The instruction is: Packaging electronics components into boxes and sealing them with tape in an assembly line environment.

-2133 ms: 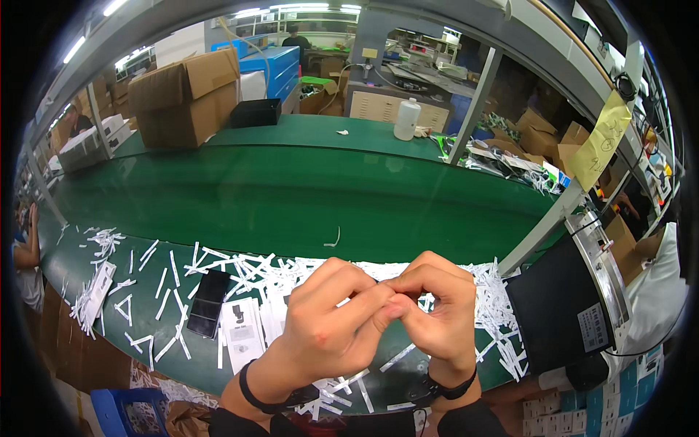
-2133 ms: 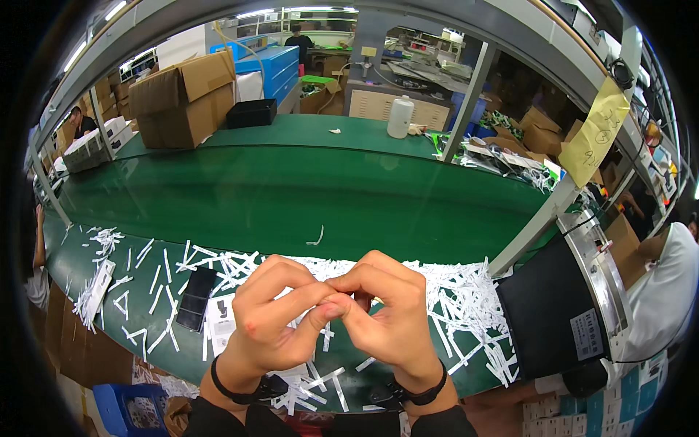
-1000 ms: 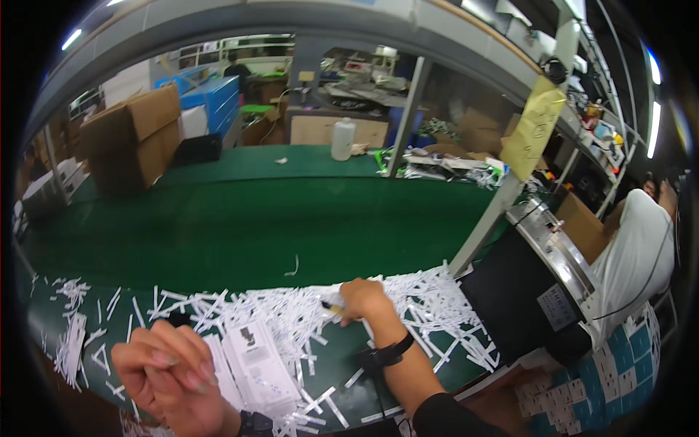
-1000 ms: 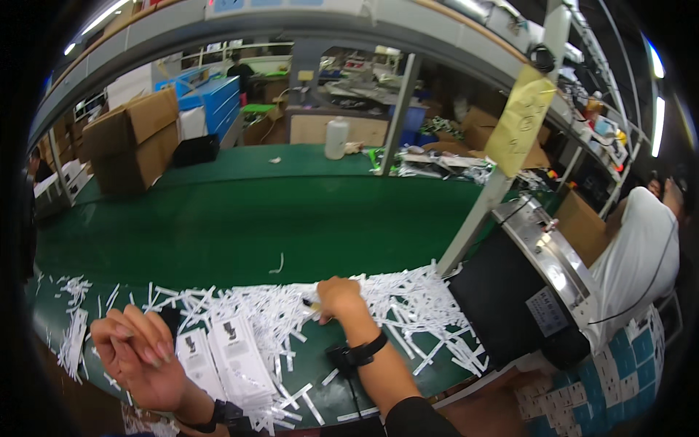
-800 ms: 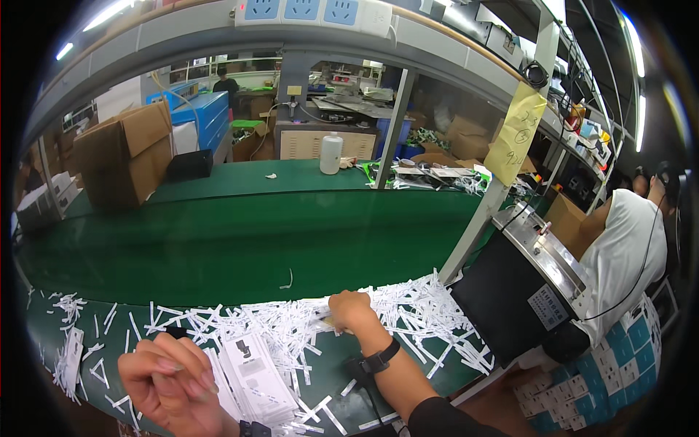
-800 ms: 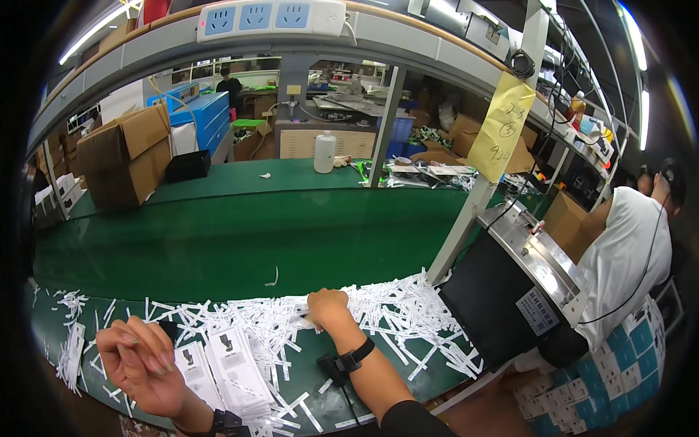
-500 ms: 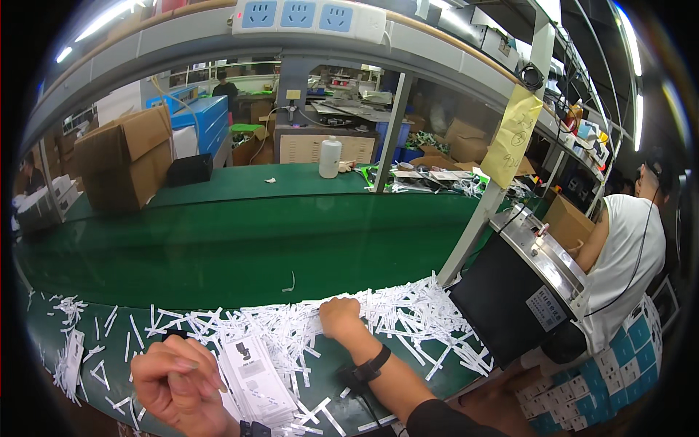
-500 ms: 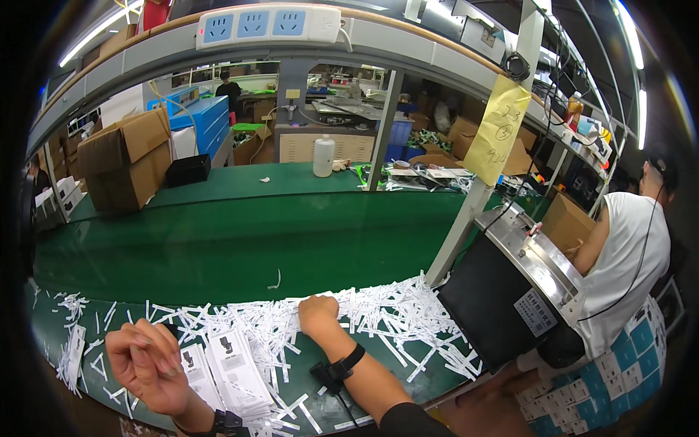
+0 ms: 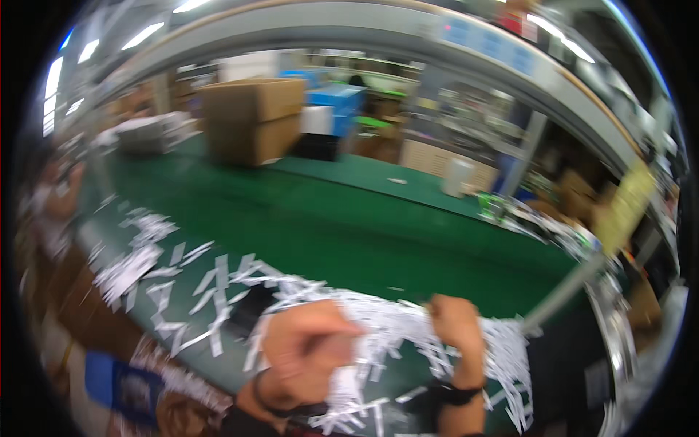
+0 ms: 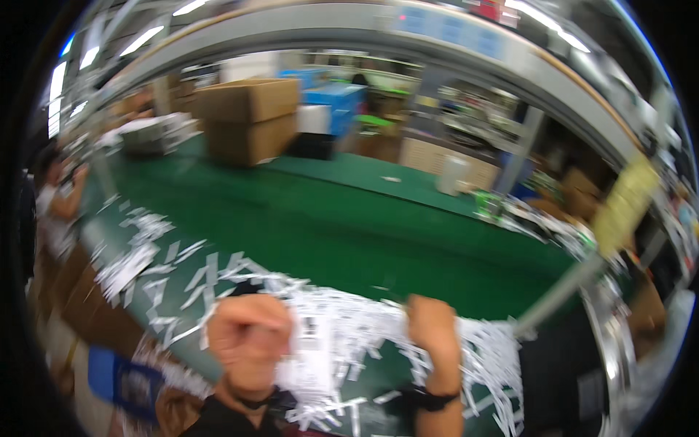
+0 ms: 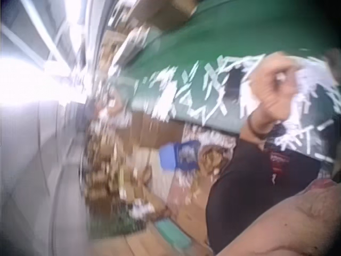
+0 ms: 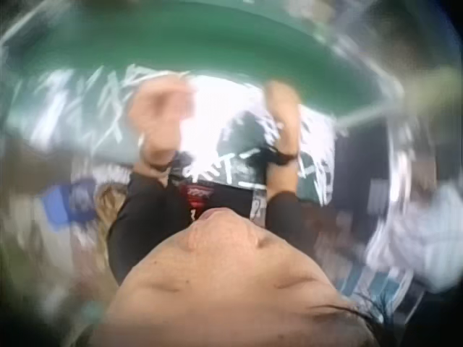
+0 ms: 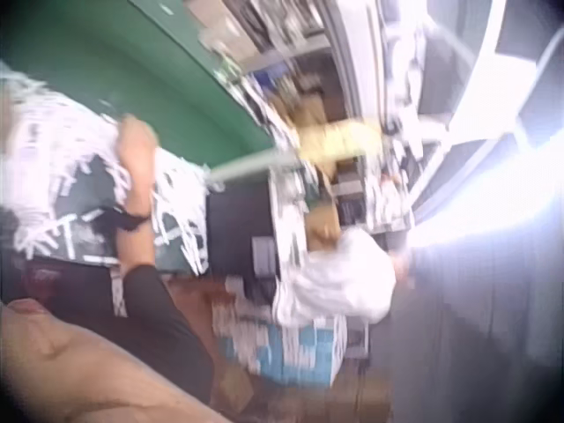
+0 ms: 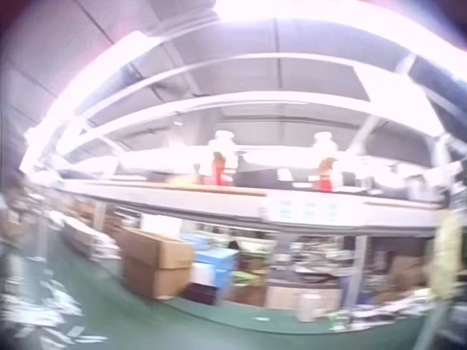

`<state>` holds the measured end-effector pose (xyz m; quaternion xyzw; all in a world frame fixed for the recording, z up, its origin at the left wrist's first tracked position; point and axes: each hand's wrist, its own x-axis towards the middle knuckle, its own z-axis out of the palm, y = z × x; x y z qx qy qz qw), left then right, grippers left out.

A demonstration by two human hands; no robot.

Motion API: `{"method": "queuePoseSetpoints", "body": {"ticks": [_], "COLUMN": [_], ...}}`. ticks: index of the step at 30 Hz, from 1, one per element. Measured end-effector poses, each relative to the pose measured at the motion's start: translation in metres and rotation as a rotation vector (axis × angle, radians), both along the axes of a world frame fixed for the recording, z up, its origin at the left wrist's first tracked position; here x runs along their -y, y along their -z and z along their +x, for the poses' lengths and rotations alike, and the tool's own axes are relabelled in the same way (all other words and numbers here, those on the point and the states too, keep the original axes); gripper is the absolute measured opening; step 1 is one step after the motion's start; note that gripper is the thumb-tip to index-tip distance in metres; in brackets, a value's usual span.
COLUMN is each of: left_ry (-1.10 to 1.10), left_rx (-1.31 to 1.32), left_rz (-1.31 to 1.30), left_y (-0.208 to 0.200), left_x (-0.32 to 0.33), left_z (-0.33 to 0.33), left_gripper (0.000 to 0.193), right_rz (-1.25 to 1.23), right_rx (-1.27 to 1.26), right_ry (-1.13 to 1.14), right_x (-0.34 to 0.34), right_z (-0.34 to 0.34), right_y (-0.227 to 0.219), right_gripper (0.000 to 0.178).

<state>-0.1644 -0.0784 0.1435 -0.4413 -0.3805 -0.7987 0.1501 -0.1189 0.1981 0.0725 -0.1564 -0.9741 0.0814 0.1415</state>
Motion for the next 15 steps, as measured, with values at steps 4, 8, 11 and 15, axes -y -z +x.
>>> {"method": "queuePoseSetpoints", "body": {"ticks": [4,8,11,15], "left_ry": [0.107,0.036,0.102,0.083], "left_rx": [-0.048,-0.083,-0.033,-0.101], "left_rz": [-0.116,-0.132,-0.202,-0.236], "left_y": [-0.011,-0.017,-0.015,-0.016], "left_x": [0.000,-0.006,-0.005,-0.011], "left_z": [0.002,0.003,0.001,0.004], "left_gripper": [0.014,0.014,0.012,0.011], "right_rz": [-0.411,-0.846,-1.058,-1.230], "right_rx": [-0.325,-0.588,-0.597,-0.720], "right_ry": [-0.153,-0.373,-0.370,-0.319], "right_x": [0.007,0.013,0.014,0.021], "right_z": [0.020,0.018,0.018,0.022], "right_y": [-0.026,-0.030,-0.035,-0.042], "right_gripper": [0.015,0.027,0.020,0.008]}}
